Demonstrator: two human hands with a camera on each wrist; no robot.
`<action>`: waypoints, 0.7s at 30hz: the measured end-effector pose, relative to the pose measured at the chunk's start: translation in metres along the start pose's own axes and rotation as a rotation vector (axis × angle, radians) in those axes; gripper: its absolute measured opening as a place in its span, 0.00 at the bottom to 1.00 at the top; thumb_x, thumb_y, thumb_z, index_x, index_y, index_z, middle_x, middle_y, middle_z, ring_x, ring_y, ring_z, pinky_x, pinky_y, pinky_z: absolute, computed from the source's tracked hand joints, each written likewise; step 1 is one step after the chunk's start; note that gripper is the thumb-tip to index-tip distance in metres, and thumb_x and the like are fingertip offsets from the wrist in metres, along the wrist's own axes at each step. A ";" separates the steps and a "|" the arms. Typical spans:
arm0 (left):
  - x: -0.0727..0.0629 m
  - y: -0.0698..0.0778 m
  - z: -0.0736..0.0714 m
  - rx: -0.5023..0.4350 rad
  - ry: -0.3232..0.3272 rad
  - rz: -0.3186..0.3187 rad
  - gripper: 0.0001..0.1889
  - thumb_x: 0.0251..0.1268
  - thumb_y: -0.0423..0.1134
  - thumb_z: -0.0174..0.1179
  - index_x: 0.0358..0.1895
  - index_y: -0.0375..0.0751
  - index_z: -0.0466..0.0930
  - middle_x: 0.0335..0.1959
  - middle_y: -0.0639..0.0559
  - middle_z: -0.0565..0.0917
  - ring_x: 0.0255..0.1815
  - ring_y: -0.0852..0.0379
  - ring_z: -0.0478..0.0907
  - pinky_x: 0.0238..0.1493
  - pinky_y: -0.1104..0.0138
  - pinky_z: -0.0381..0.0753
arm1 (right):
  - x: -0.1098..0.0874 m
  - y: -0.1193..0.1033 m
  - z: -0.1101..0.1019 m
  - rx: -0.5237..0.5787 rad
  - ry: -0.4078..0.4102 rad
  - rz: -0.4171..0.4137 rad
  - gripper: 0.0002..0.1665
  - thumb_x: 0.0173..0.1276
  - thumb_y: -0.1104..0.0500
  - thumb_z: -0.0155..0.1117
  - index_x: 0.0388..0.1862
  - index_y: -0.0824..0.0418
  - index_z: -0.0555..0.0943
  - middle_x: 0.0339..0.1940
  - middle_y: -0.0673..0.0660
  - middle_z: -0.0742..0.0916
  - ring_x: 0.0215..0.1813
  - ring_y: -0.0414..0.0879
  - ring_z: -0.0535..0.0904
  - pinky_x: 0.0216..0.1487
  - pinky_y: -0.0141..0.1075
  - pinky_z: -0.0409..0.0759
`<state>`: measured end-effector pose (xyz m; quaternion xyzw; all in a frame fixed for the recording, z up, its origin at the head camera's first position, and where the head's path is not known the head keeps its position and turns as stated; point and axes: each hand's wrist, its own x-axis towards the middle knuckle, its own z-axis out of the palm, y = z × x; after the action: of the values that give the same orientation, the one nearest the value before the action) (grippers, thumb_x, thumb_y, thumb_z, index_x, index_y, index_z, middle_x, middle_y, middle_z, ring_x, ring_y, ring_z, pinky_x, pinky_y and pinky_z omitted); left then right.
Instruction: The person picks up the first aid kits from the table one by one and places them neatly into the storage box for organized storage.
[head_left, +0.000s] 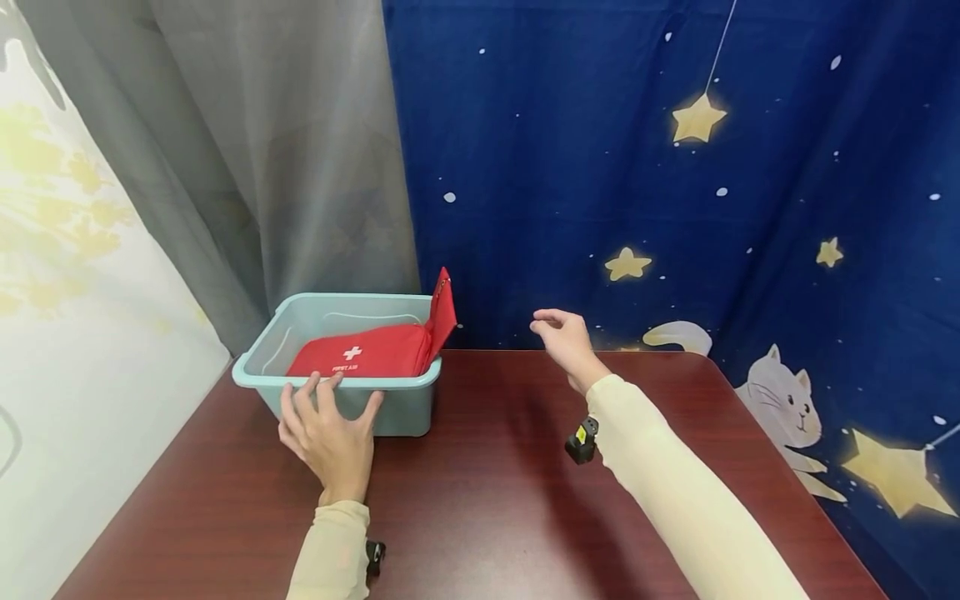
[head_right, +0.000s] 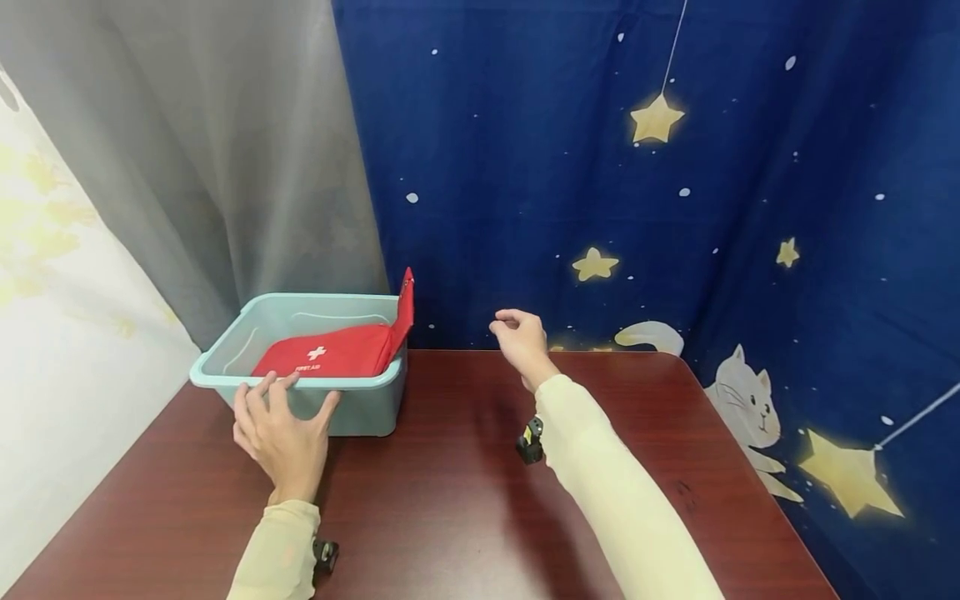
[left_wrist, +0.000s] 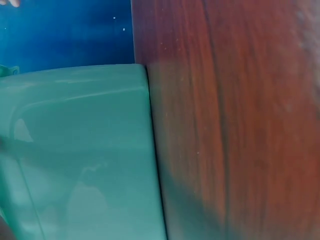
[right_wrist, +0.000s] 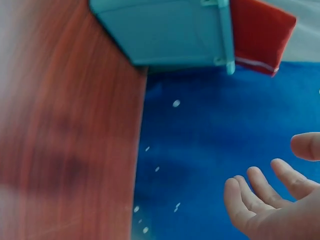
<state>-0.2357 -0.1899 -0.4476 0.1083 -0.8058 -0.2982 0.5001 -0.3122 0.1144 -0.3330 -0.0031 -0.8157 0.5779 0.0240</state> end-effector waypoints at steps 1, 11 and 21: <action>0.000 -0.001 -0.001 0.000 0.001 0.002 0.33 0.48 0.53 0.77 0.57 0.41 0.79 0.64 0.40 0.73 0.75 0.41 0.56 0.65 0.38 0.53 | 0.000 0.005 -0.001 -0.020 0.004 -0.005 0.22 0.74 0.59 0.57 0.63 0.64 0.78 0.59 0.64 0.82 0.63 0.57 0.76 0.63 0.50 0.73; 0.002 0.006 -0.007 -0.027 -0.037 0.028 0.44 0.39 0.67 0.75 0.60 0.44 0.79 0.67 0.39 0.71 0.74 0.39 0.57 0.65 0.35 0.52 | 0.001 0.055 -0.027 -0.183 0.074 0.024 0.25 0.70 0.59 0.59 0.63 0.67 0.77 0.59 0.68 0.83 0.64 0.60 0.76 0.64 0.52 0.71; -0.006 0.049 0.005 -0.103 -0.145 0.227 0.45 0.51 0.65 0.67 0.72 0.48 0.70 0.76 0.43 0.63 0.76 0.39 0.57 0.70 0.32 0.44 | -0.002 0.092 -0.049 -0.529 0.049 0.023 0.36 0.71 0.53 0.55 0.74 0.65 0.64 0.72 0.71 0.70 0.73 0.67 0.63 0.71 0.59 0.60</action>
<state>-0.2308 -0.1465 -0.4250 -0.0311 -0.8304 -0.2879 0.4761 -0.3105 0.1916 -0.4038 -0.0324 -0.9376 0.3444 0.0357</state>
